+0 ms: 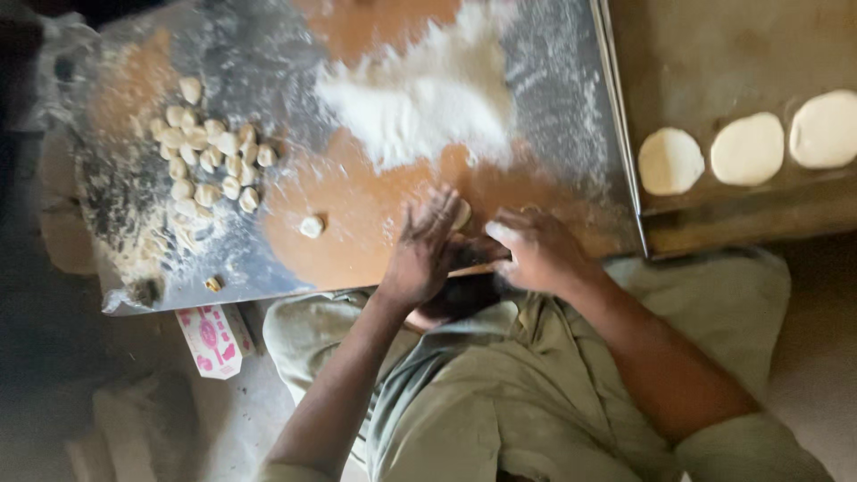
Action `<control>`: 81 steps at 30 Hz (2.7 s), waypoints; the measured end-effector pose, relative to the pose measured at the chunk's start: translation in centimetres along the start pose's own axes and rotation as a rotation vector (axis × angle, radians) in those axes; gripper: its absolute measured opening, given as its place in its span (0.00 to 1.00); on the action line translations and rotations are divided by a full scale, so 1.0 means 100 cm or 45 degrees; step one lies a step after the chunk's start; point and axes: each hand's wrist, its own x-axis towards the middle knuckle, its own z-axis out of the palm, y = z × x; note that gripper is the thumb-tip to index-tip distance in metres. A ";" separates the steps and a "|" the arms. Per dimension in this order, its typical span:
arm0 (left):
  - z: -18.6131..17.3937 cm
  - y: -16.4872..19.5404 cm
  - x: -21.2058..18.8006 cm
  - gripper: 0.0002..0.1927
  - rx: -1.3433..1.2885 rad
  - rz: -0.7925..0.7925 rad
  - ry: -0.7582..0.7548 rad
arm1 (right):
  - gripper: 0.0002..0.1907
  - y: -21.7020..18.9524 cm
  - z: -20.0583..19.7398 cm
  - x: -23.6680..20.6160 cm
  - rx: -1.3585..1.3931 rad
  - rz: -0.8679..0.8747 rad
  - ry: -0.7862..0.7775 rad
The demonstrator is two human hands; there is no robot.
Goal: The person sits on the floor and repeatedly rolls small dough balls into flat discs using a rolling pin on a floured wooden board. Each flattened disc is placed on a nearby metal tray. Another person works alongside at the same table.
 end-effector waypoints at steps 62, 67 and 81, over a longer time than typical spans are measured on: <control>0.004 0.169 0.216 0.06 0.298 0.584 0.495 | 0.16 0.043 0.046 -0.028 0.193 -0.060 0.253; 0.049 0.154 0.198 0.08 0.274 0.558 0.134 | 0.14 0.050 0.049 -0.028 0.244 -0.059 0.196; -0.004 -0.106 -0.091 0.30 0.462 -0.563 0.570 | 0.13 0.057 0.026 0.001 -0.348 0.188 0.554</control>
